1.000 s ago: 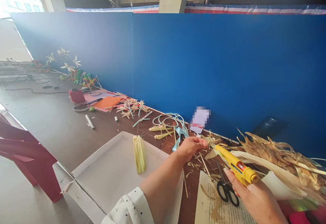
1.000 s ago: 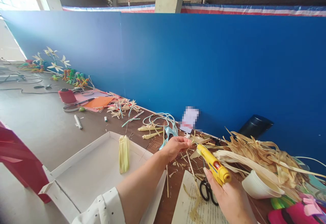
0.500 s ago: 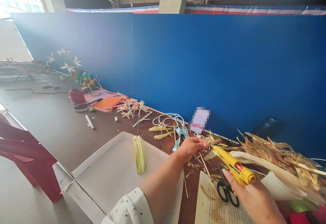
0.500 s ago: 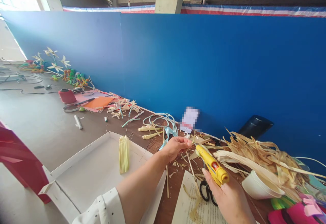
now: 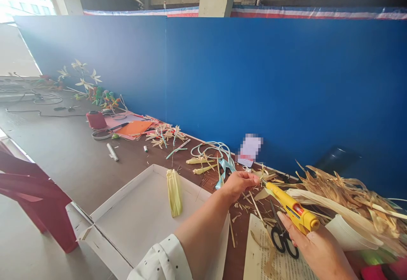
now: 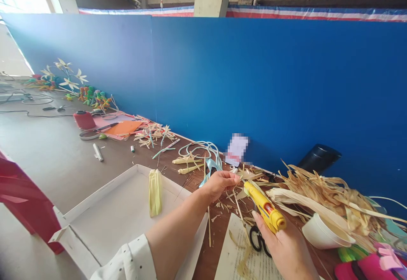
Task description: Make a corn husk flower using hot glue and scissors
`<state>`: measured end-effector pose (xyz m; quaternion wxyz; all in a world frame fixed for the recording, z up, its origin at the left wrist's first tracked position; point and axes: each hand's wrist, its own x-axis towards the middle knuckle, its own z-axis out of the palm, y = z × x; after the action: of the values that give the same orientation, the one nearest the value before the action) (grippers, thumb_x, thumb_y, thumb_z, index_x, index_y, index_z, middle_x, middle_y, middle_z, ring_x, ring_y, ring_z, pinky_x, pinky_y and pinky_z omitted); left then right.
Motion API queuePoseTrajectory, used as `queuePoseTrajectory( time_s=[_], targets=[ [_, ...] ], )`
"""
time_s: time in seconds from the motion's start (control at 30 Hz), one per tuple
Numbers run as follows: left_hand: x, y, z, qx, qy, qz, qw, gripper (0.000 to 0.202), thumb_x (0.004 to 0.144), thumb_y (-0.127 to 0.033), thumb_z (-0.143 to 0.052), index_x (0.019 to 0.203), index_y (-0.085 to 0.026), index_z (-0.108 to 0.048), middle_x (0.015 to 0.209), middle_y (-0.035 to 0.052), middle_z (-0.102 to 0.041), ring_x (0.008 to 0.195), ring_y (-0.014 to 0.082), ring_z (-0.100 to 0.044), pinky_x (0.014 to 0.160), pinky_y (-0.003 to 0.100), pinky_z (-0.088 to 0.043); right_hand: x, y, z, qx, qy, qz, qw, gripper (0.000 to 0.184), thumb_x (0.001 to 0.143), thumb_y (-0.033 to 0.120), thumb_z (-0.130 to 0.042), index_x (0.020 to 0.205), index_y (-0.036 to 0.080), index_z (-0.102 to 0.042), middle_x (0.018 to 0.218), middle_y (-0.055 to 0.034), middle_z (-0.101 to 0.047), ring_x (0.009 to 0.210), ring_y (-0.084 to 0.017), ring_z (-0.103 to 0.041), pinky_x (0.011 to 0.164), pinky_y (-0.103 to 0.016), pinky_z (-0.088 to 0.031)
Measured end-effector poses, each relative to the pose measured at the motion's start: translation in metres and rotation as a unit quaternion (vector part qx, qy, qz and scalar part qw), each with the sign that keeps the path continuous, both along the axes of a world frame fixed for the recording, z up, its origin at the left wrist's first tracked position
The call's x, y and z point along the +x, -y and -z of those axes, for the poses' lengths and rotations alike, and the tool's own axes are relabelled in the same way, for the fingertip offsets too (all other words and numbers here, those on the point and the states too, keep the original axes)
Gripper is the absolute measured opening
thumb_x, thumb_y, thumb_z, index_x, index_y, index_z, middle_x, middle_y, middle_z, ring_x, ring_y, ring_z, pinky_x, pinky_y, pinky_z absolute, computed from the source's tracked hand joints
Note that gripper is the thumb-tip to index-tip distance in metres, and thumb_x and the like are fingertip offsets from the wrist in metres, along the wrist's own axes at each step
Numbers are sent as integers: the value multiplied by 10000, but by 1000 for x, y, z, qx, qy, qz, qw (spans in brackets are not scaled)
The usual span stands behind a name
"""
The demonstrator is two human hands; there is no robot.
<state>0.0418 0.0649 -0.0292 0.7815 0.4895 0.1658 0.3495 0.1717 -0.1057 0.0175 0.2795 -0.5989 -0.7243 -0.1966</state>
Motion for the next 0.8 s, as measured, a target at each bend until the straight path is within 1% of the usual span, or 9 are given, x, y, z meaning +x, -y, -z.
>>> queuePoseTrajectory(
  time_s=[0.17, 0.27, 0.37, 0.47, 0.63, 0.8],
  targets=[
    [0, 0, 0, -2, 0, 2, 1000, 416, 552, -424, -778, 795, -102, -676, 714, 29, -584, 567, 60, -399, 579, 235, -288, 1, 0, 2, 3, -22, 17, 1000, 274, 846, 364, -452, 805, 215, -678, 627, -55, -660, 598, -197, -653, 586, -258, -526],
    [-1, 1, -3, -7, 7, 4, 1000, 413, 546, -418, -782, 787, -100, -676, 701, 24, -581, 567, 59, -405, 590, 236, -289, 1, 0, 2, -1, -48, 39, 998, 271, 829, 389, -470, 810, 224, -684, 618, -65, -658, 639, -224, -660, 592, -281, -523],
    [-2, 3, -5, -16, 4, 5, 1000, 418, 528, -420, -791, 768, -99, -673, 687, 20, -579, 569, 60, -415, 602, 240, -294, 0, 1, 1, 0, -62, 47, 997, 275, 819, 402, -481, 809, 219, -686, 638, -73, -664, 679, -236, -666, 611, -290, -521],
    [-3, 3, -6, -20, 6, 9, 1000, 426, 520, -426, -795, 763, -98, -674, 691, 23, -584, 571, 61, -416, 599, 241, -294, -1, 1, 0, -4, -54, 45, 998, 286, 824, 409, -472, 802, 220, -686, 656, -71, -670, 662, -225, -662, 609, -283, -518],
    [-2, 3, -6, -18, 2, 7, 1000, 453, 513, -439, -794, 786, -97, -678, 708, 31, -594, 576, 64, -422, 582, 235, -291, -3, 0, -3, 1, -10, 18, 1000, 333, 857, 403, -426, 803, 197, -682, 664, -73, -678, 600, -204, -650, 613, -279, -523],
    [-3, 3, -7, -18, 2, 9, 1000, 466, 508, -440, -796, 796, -93, -676, 685, 19, -576, 556, 55, -405, 576, 235, -277, -5, 0, -4, 6, -1, 18, 1000, 332, 870, 393, -420, 817, 183, -672, 706, -83, -686, 649, -209, -663, 626, -273, -527]
  ],
)
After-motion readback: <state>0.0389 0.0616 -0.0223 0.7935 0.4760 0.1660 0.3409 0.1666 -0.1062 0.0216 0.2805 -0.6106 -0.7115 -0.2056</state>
